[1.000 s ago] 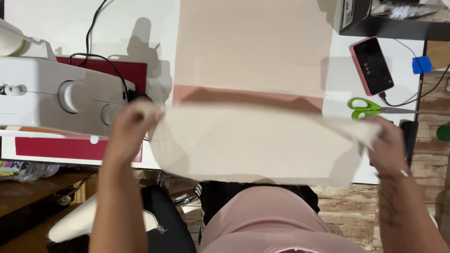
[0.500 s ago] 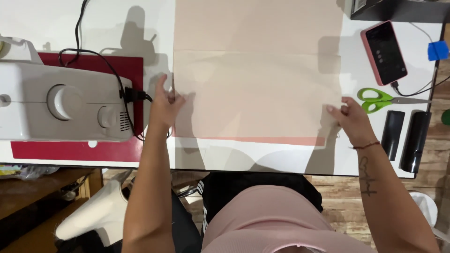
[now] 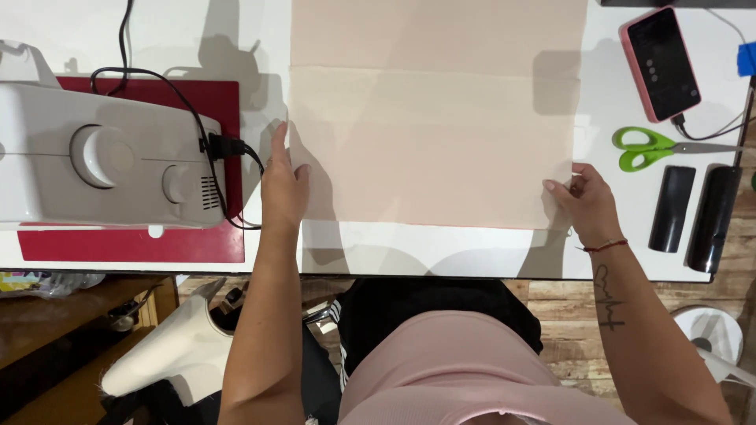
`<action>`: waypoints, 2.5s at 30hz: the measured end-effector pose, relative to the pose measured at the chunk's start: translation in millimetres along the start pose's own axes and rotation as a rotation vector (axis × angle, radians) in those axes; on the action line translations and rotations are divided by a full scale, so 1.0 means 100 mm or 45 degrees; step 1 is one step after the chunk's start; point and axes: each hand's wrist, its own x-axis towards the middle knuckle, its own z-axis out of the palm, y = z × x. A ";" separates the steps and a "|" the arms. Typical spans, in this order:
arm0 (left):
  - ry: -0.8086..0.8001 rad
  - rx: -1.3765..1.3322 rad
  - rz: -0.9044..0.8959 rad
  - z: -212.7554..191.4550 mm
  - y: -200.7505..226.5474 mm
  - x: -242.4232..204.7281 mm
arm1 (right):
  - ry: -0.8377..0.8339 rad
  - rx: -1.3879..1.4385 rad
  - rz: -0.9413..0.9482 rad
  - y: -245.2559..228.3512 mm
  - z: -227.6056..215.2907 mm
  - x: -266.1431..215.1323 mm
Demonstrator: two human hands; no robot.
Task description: Aligning fabric panels and securing them with pins in preparation for sewing.
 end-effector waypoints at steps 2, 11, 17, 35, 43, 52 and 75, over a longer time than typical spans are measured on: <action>-0.005 -0.002 -0.019 -0.01 0.04 -0.02 | 0.007 -0.013 0.005 0.00 -0.01 -0.02; -0.042 -0.020 -0.070 -0.05 -0.12 0.07 | 0.031 -0.143 -0.001 -0.06 0.01 -0.07; -0.011 0.006 -0.037 -0.06 -0.02 -0.03 | 0.069 -0.211 -0.077 -0.05 0.03 -0.11; 0.284 0.510 0.290 0.31 -0.56 0.16 | 0.177 -0.350 -0.183 0.25 -0.04 -0.29; 0.327 0.511 0.290 0.37 -0.60 0.17 | 0.182 -0.358 -0.172 0.28 -0.02 -0.29; 0.391 0.515 0.363 0.51 -0.91 0.36 | 0.213 -0.380 -0.210 0.26 0.00 -0.33; 0.301 0.316 0.260 0.35 -0.47 0.10 | 0.252 -0.288 -0.248 0.33 0.02 -0.32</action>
